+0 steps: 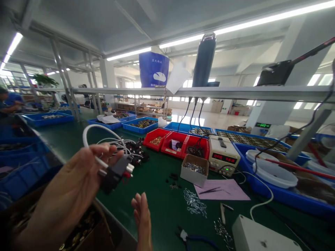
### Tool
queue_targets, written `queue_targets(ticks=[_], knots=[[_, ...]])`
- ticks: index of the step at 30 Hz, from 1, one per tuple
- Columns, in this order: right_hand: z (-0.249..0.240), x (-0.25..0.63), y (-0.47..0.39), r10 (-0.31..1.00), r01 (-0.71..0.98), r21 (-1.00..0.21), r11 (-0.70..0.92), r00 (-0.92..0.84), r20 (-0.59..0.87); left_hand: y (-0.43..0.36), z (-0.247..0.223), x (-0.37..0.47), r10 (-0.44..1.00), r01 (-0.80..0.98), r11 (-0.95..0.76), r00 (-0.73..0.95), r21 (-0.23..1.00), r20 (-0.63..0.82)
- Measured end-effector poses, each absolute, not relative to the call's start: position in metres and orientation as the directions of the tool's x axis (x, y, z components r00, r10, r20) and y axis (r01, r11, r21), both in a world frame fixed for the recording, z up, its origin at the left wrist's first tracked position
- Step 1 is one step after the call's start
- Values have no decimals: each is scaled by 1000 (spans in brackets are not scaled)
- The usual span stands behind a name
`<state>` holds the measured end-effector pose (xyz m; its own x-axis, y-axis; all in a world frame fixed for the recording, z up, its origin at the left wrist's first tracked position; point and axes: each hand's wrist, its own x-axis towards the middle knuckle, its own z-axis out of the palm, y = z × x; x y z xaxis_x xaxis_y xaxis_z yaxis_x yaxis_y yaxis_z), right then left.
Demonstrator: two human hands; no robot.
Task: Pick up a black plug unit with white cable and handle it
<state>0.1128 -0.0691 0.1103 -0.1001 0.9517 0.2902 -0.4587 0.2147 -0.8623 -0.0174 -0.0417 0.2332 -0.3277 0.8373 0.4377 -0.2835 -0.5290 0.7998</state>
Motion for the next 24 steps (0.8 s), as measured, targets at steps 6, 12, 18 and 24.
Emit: queue_targets(ticks=[6, 12, 18, 24], knots=[[122, 124, -93, 975, -487, -860, 150, -71, 210, -76, 188, 21, 919, -96, -388, -119, 917, 376], [118, 152, -92, 989, -668, -744, 8, -103, 103, -87, 174, -26, 962, 292, -251, 178, 923, 206], [137, 154, -91, 993, -720, -694, -3, -84, 83, -78, 113, -68, 999, 261, 23, -38, 965, -14], [146, 154, -90, 987, -717, -697, -3, -113, 111, -70, 48, -48, 919, -5, 365, 163, 931, -360]])
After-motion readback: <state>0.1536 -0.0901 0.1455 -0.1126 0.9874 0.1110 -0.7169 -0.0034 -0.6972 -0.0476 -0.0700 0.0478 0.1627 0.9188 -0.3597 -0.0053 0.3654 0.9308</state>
